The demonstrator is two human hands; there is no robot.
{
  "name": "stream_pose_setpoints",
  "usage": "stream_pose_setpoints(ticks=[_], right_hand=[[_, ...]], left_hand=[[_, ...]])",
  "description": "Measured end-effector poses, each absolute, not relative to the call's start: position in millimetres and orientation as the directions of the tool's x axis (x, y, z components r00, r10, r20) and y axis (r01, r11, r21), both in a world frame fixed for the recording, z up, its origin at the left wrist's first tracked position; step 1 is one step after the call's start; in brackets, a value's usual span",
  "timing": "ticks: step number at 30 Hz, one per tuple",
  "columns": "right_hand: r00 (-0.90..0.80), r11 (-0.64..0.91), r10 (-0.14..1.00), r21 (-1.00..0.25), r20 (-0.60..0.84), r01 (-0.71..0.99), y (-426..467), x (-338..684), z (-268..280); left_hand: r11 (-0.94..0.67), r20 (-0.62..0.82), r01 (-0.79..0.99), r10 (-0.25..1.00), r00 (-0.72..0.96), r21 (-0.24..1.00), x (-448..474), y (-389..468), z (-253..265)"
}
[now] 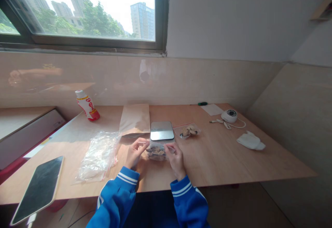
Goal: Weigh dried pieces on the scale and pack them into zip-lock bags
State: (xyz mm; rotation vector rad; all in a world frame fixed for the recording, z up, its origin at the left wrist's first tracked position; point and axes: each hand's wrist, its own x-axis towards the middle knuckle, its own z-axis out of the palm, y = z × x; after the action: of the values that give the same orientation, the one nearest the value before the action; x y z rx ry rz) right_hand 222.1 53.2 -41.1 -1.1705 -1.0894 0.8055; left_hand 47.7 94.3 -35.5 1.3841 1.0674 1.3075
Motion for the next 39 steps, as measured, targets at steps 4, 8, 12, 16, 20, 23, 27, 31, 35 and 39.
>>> stream_pose_setpoints(ticks=[4, 8, 12, 16, 20, 23, 27, 31, 35, 39], right_hand=[[0.296, 0.199, 0.935, -0.98, 0.198, 0.024, 51.0, 221.4, -37.6], [0.248, 0.163, 0.957, -0.986, 0.149, -0.038, 49.5, 222.1, -38.2], [0.175, 0.148, 0.975, -0.987, 0.136, -0.061, 49.8, 223.2, -40.8], [0.207, 0.199, 0.957, -0.979, 0.205, 0.045, 52.3, 223.5, -44.2], [0.234, 0.224, 0.942, -0.97, 0.241, 0.097, 54.6, 223.7, -47.4], [0.243, 0.251, 0.929, -0.958, 0.279, 0.141, 55.2, 224.2, -48.6], [0.24, 0.28, 0.917, -0.943, 0.319, 0.182, 55.1, 224.1, -47.9], [0.244, 0.262, 0.923, -0.95, 0.298, 0.17, 54.0, 223.7, -45.8], [0.209, 0.199, 0.955, -0.978, 0.208, 0.067, 51.6, 225.0, -42.9], [0.118, 0.167, 0.979, -0.986, 0.163, -0.027, 49.6, 226.7, -39.5]], left_hand=[[-0.214, 0.214, -0.017, 0.974, 0.068, 0.977, 48.5, 93.1, -31.6], [-0.194, 0.202, -0.073, 0.973, 0.114, 0.978, 49.0, 90.0, -25.6], [-0.158, 0.168, -0.078, 0.975, 0.147, 0.984, 49.6, 87.9, -23.5], [-0.122, 0.132, -0.081, 0.982, 0.138, 0.989, 51.7, 89.6, -29.3], [-0.113, 0.125, -0.102, 0.985, 0.119, 0.988, 52.2, 92.1, -35.9], [-0.149, 0.156, -0.063, 0.981, 0.117, 0.987, 51.5, 92.7, -37.2], [-0.146, 0.151, -0.049, 0.981, 0.118, 0.988, 51.1, 93.0, -36.9], [-0.141, 0.147, -0.058, 0.982, 0.117, 0.988, 51.2, 93.4, -38.0], [-0.105, 0.121, -0.1, 0.978, 0.17, 0.989, 50.3, 92.8, -36.9], [-0.084, 0.113, -0.127, 0.964, 0.239, 0.988, 49.0, 91.7, -32.9]])
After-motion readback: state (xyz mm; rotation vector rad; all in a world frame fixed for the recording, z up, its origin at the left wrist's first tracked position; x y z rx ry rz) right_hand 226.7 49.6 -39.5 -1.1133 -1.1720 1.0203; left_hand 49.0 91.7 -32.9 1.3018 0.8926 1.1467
